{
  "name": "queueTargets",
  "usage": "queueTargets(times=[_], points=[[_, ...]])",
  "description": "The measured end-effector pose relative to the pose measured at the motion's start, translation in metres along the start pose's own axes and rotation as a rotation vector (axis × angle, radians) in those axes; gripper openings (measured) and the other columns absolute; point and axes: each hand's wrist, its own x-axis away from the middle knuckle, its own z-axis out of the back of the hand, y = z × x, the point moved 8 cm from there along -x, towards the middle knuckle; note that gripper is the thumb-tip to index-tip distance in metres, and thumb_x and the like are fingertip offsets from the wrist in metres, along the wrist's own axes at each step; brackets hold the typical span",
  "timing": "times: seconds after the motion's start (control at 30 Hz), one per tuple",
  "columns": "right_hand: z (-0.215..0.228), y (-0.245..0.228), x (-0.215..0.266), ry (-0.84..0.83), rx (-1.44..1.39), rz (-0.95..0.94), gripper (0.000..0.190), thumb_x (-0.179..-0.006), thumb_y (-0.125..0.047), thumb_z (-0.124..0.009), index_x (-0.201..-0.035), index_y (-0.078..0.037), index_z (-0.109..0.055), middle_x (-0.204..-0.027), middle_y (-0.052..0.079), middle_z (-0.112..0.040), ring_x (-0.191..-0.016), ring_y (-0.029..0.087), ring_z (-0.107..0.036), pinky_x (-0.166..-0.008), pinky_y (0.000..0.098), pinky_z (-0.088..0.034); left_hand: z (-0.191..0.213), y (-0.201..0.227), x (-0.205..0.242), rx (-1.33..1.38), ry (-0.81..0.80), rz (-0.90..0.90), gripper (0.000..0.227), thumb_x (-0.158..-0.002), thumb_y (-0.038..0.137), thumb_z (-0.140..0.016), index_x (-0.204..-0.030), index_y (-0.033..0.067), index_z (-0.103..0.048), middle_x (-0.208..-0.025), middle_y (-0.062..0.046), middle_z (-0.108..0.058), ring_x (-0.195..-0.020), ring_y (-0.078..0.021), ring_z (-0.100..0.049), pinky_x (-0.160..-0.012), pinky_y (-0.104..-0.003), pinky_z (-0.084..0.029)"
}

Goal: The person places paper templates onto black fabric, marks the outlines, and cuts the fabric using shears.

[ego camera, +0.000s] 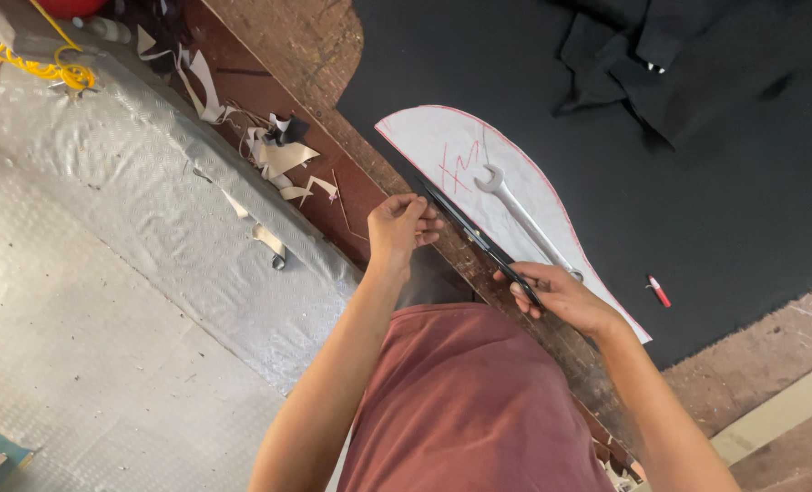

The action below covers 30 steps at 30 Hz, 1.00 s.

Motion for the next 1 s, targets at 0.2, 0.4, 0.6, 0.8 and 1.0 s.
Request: queueTargets(times=[0.2,0.4,0.6,0.8,1.0], points=[[-0.005,-0.018,-0.013,0.020,0.067,0.034,0.034,-0.099,-0.025,-0.061,-0.124,-0.004,-0.071,-0.070,-0.002,-0.053,-0.066,0.008,-0.048,-0.058,0.0251,-0.042,-0.001,-0.001,0.005,0.030,-0.029,0.015,0.020,-0.097,0.011,-0.063,-0.108,-0.0048,-0.062,-0.083,-0.010,-0.069,-0.069,-0.0195,-0.072,-0.058,-0.031,-0.059],[-0.008,-0.019,-0.019,0.016,0.025,-0.029,0.034,-0.097,-0.023,-0.062,-0.124,-0.004,-0.071,-0.069,-0.001,-0.053,-0.065,0.009,-0.048,-0.057,0.0259,-0.042,0.000,-0.006,0.002,0.070,-0.034,0.020,0.019,-0.098,0.010,-0.062,-0.109,-0.0048,-0.061,-0.083,-0.011,-0.069,-0.069,-0.0203,-0.071,-0.058,-0.032,-0.059],[-0.015,-0.044,-0.037,-0.003,0.092,0.079,0.033,-0.098,-0.021,-0.059,-0.124,-0.004,-0.070,-0.069,-0.002,-0.055,-0.065,0.008,-0.049,-0.056,0.0245,-0.042,0.006,-0.005,0.005,0.049,-0.012,0.036,0.019,-0.098,0.010,-0.062,-0.109,-0.0048,-0.062,-0.083,-0.010,-0.068,-0.069,-0.0198,-0.072,-0.058,-0.032,-0.060],[-0.021,-0.055,-0.043,0.005,0.065,0.026,0.031,-0.099,-0.022,-0.062,-0.122,-0.003,-0.069,-0.068,-0.001,-0.054,-0.063,0.008,-0.049,-0.054,0.0252,-0.041,0.009,-0.006,0.006,0.056,-0.020,0.044,0.018,-0.097,0.010,-0.064,-0.107,-0.0043,-0.062,-0.083,-0.010,-0.068,-0.069,-0.0205,-0.072,-0.058,-0.032,-0.059],[-0.029,-0.076,-0.059,0.003,0.097,0.104,0.030,-0.098,-0.017,-0.060,-0.123,-0.003,-0.070,-0.069,-0.001,-0.056,-0.062,0.008,-0.049,-0.055,0.0239,-0.041,0.013,-0.003,0.008,0.042,-0.019,0.033,0.019,-0.097,0.011,-0.065,-0.108,-0.0042,-0.062,-0.083,-0.011,-0.068,-0.069,-0.0206,-0.072,-0.059,-0.032,-0.060]])
